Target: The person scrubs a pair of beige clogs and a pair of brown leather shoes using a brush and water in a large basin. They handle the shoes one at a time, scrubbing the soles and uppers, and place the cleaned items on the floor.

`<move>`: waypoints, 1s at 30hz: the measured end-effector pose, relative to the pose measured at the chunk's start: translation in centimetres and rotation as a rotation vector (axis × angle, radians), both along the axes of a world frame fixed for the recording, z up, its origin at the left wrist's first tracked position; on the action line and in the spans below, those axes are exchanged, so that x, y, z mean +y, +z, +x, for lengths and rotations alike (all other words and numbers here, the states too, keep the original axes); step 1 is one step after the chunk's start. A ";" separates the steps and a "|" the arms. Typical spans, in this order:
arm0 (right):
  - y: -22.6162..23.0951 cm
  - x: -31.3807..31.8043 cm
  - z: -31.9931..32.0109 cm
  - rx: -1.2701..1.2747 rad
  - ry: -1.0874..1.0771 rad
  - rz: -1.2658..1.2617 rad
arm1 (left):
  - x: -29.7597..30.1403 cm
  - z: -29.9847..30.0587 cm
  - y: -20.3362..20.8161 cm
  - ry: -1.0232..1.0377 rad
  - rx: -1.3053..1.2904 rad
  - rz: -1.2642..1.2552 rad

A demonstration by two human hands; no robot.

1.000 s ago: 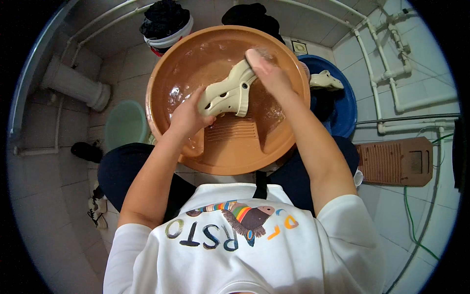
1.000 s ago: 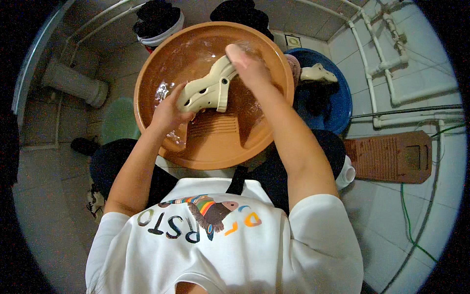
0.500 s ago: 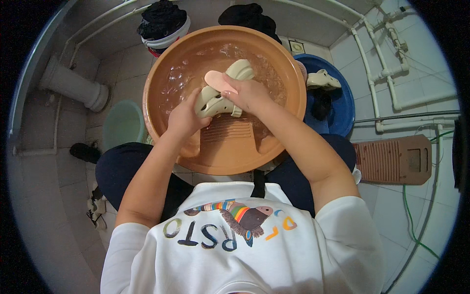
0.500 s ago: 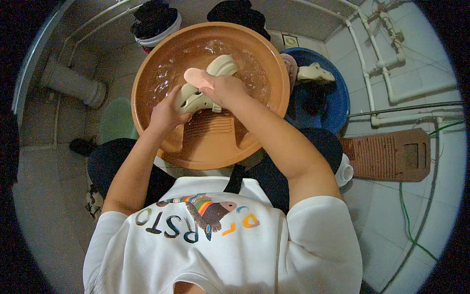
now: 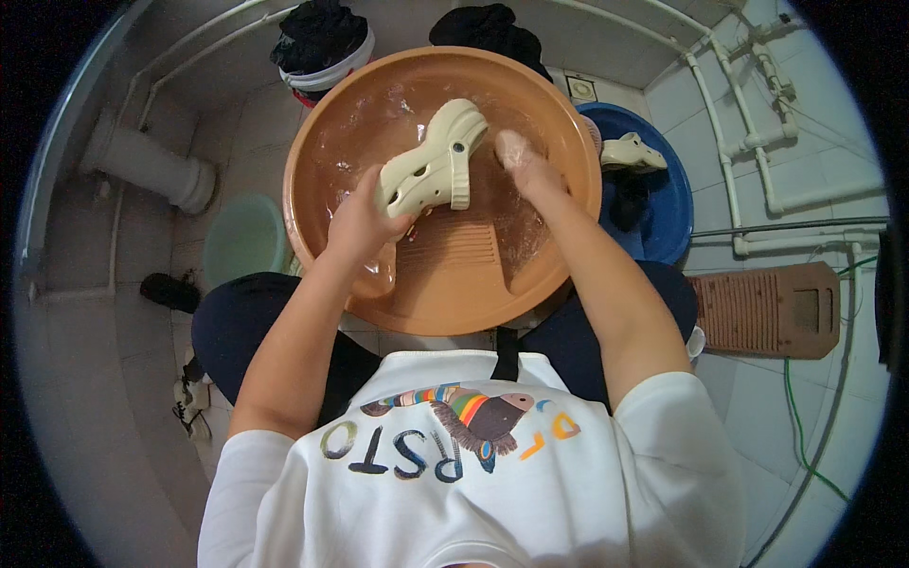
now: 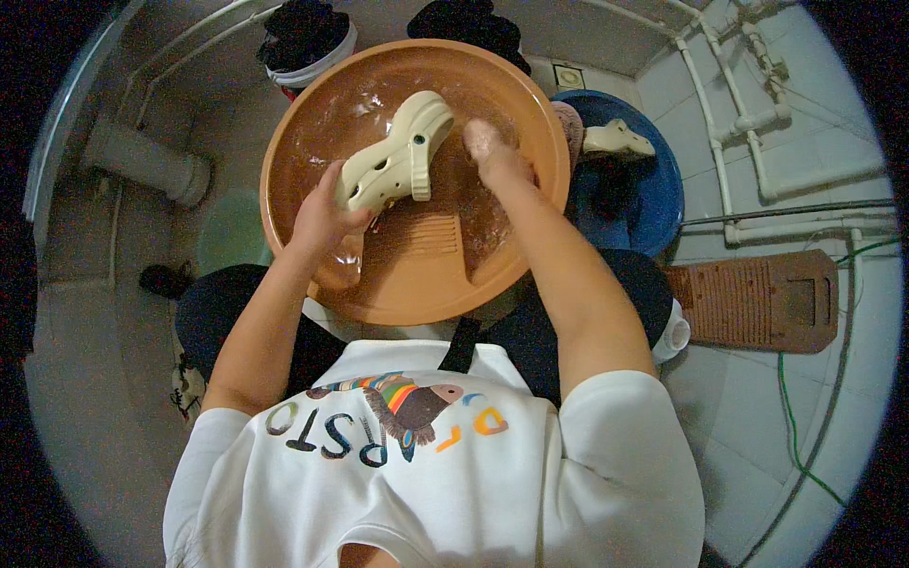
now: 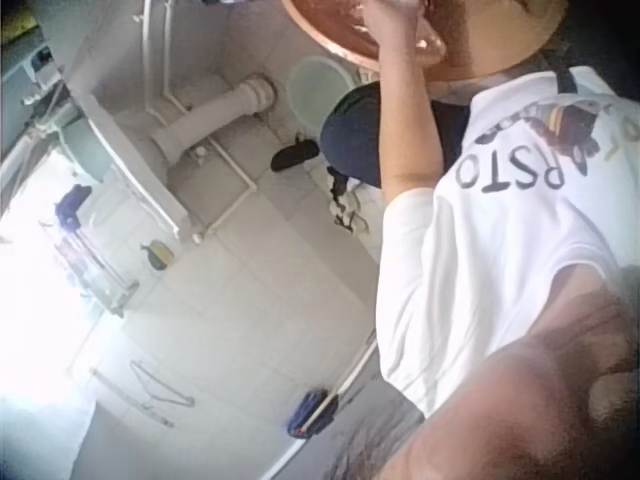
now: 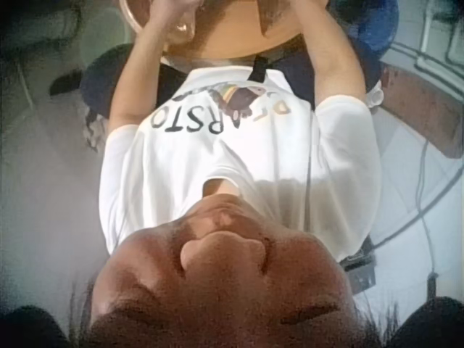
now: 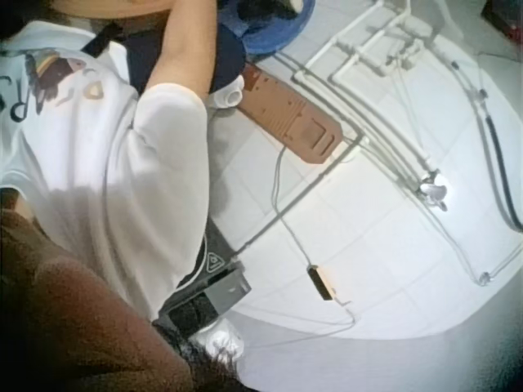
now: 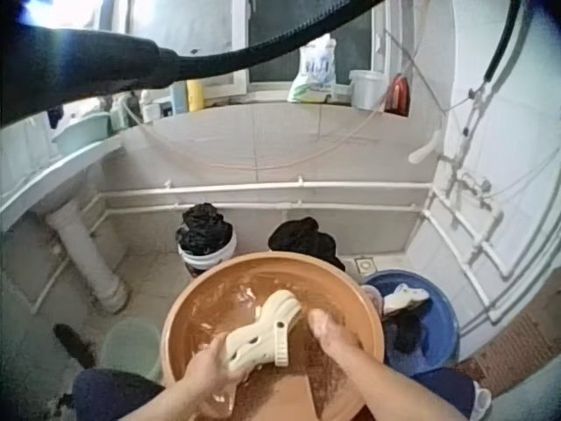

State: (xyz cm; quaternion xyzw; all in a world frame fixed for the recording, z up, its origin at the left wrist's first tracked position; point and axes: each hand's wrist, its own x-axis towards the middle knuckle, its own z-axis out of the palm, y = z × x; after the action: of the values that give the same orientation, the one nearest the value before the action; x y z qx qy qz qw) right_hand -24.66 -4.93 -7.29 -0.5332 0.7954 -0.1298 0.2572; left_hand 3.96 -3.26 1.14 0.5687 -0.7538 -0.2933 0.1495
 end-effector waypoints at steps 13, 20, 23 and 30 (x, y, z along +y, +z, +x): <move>10.0 1.8 9.2 -0.009 0.376 -0.051 | 0.0 0.3 0.5 0.045 -0.031 0.081; 9.2 4.8 12.0 -0.095 0.555 -0.162 | 0.0 0.3 0.2 0.024 -0.050 0.136; 10.0 4.0 11.3 0.010 0.473 -0.110 | 0.0 0.7 0.0 0.041 -0.021 0.072; 7.0 3.7 10.4 -0.001 0.503 -0.273 | 0.2 0.1 0.6 0.041 0.022 0.073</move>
State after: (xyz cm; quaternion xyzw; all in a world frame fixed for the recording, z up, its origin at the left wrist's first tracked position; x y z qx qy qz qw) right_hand -14.28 -1.20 -0.25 -0.7433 0.6132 -0.1681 0.2078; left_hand 4.09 -3.08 1.71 0.5857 -0.7292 -0.3237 0.1432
